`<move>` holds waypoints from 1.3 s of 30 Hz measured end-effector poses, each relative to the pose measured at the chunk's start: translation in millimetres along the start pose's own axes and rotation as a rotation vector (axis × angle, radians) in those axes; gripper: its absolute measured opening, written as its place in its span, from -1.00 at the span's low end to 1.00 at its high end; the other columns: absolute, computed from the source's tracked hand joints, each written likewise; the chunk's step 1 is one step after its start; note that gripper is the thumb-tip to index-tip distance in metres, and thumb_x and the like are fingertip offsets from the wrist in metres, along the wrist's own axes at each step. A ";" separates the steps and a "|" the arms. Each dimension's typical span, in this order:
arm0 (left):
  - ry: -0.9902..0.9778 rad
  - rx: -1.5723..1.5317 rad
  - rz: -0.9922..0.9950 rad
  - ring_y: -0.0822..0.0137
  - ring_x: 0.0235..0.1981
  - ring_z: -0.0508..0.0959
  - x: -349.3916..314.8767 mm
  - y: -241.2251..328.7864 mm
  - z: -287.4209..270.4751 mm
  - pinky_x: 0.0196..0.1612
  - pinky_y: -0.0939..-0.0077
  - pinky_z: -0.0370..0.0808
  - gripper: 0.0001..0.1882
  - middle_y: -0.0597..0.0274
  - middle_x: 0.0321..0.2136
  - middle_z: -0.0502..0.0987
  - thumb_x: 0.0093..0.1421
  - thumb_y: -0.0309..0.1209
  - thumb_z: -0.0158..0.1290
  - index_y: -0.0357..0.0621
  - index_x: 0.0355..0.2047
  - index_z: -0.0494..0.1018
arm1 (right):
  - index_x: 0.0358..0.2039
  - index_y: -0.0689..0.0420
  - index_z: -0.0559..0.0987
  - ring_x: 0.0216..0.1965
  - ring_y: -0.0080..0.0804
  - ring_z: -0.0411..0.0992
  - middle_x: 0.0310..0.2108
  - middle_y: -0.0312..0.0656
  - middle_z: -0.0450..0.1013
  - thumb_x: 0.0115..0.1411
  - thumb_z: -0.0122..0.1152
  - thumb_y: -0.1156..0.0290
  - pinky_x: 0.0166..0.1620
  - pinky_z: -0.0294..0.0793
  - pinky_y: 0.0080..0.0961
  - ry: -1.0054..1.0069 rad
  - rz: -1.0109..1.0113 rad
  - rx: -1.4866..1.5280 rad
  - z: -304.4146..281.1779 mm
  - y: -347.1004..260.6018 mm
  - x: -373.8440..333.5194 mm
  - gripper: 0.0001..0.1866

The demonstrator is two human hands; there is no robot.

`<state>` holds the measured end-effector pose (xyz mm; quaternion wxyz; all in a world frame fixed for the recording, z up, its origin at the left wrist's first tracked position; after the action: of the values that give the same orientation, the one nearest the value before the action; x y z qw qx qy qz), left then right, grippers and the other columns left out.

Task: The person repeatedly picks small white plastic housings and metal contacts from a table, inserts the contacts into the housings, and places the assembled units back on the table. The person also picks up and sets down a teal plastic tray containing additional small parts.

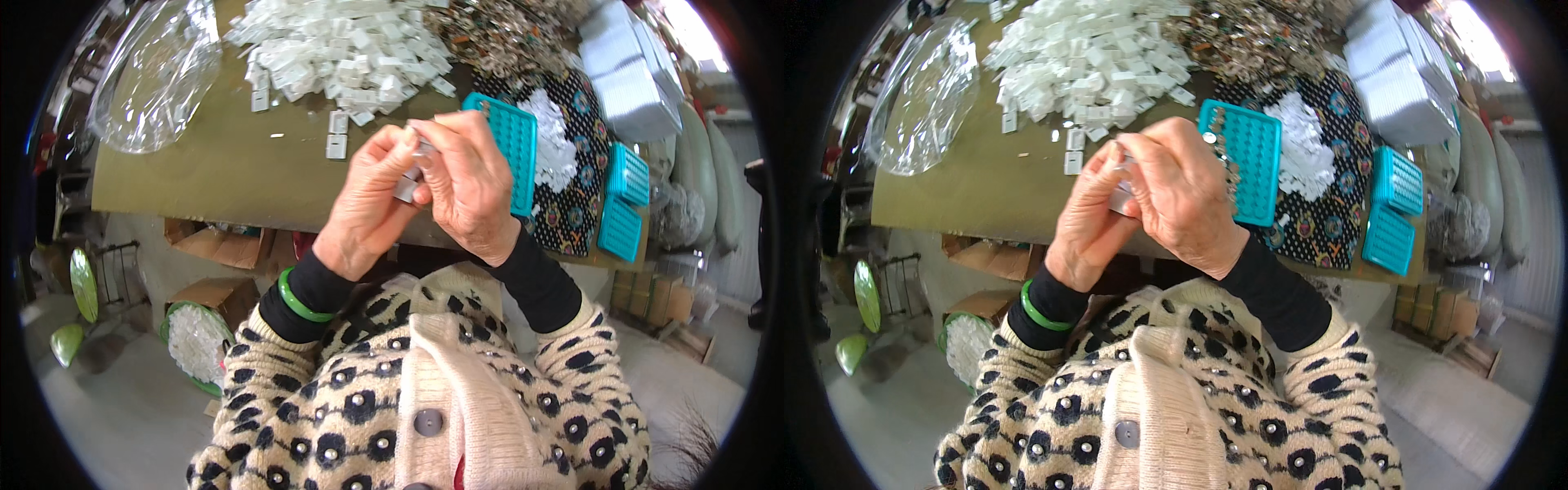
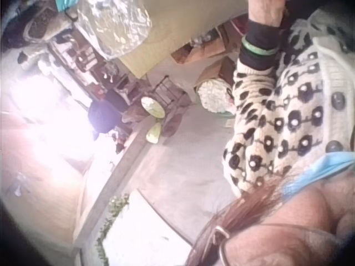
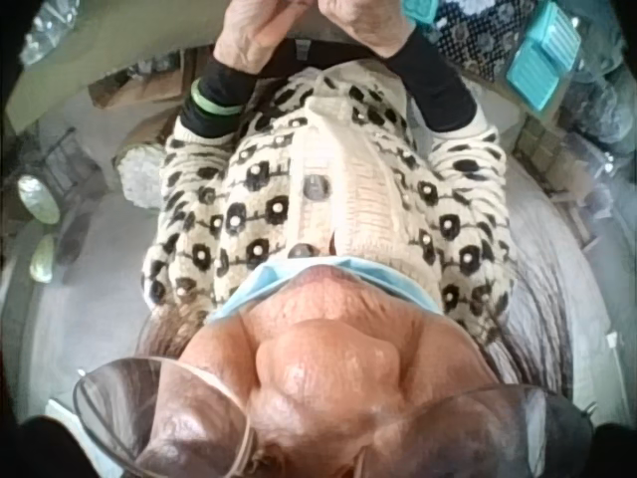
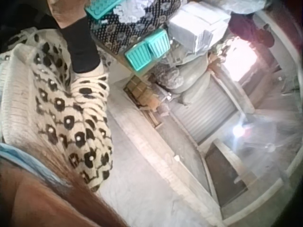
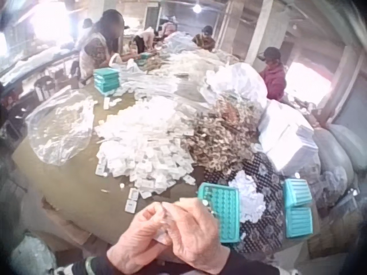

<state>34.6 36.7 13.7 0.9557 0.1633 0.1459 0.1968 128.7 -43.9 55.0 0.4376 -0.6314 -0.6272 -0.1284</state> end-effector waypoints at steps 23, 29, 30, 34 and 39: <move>-0.141 0.281 0.113 0.15 -0.23 0.64 12.9 3.9 -11.1 -0.36 0.52 0.62 -0.73 -0.04 -0.11 0.56 0.29 -0.48 0.07 -0.19 0.00 0.46 | -0.36 0.23 0.54 -0.36 -0.19 0.42 -0.38 -0.16 0.40 -0.03 0.30 0.67 -0.29 0.41 -0.35 -0.126 0.385 -0.445 -108.5 40.2 -130.2 -0.81; -0.168 0.269 0.069 0.14 -0.20 0.65 9.3 1.4 -5.2 -0.32 0.44 0.67 -0.73 -0.05 -0.11 0.56 0.30 -0.50 0.04 -0.20 0.01 0.46 | -0.39 0.26 0.55 -0.49 -0.38 0.47 -0.44 -0.14 0.48 0.11 0.23 0.68 -0.42 0.41 -0.55 -0.019 0.561 -0.136 -118.6 25.5 -104.0 -0.94; -0.153 0.285 0.066 0.16 -0.21 0.65 7.7 1.4 -4.4 -0.34 0.44 0.67 -0.74 -0.03 -0.12 0.57 0.29 -0.49 0.06 -0.21 -0.01 0.46 | -0.38 0.27 0.55 -0.50 -0.56 0.46 -0.43 -0.21 0.50 0.15 0.21 0.67 -0.42 0.41 -0.64 -0.014 0.596 -0.051 -121.3 20.9 -96.1 -0.96; -0.101 0.320 0.053 0.23 -0.31 0.63 5.2 1.1 0.0 -0.39 0.45 0.61 -0.71 -0.03 -0.17 0.58 0.27 -0.45 0.10 -0.24 -0.02 0.47 | -0.31 0.30 0.54 -0.39 -0.60 0.51 -0.37 -0.25 0.51 0.23 0.15 0.66 -0.30 0.50 -0.71 0.065 0.811 0.510 -111.2 4.8 -64.4 -0.96; -0.110 0.299 0.036 0.31 -0.38 0.61 0.1 4.8 3.1 -0.38 0.51 0.60 -0.71 -0.02 -0.20 0.58 0.26 -0.42 0.12 -0.28 -0.04 0.48 | -0.31 0.29 0.51 -0.39 -0.57 0.48 -0.37 -0.23 0.50 0.21 0.17 0.65 -0.28 0.47 -0.66 0.036 0.635 0.533 -67.5 1.8 -31.4 -0.96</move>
<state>34.1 40.1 18.2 0.9236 0.3169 0.1182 0.1804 150.8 -113.1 71.4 0.6146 -0.6557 -0.4047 0.1690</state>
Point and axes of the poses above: each hand's wrist, its own x-axis towards the middle knuckle, its own z-axis out of the palm, y = z × x, the point moved 1 cm from there along x, towards the middle knuckle
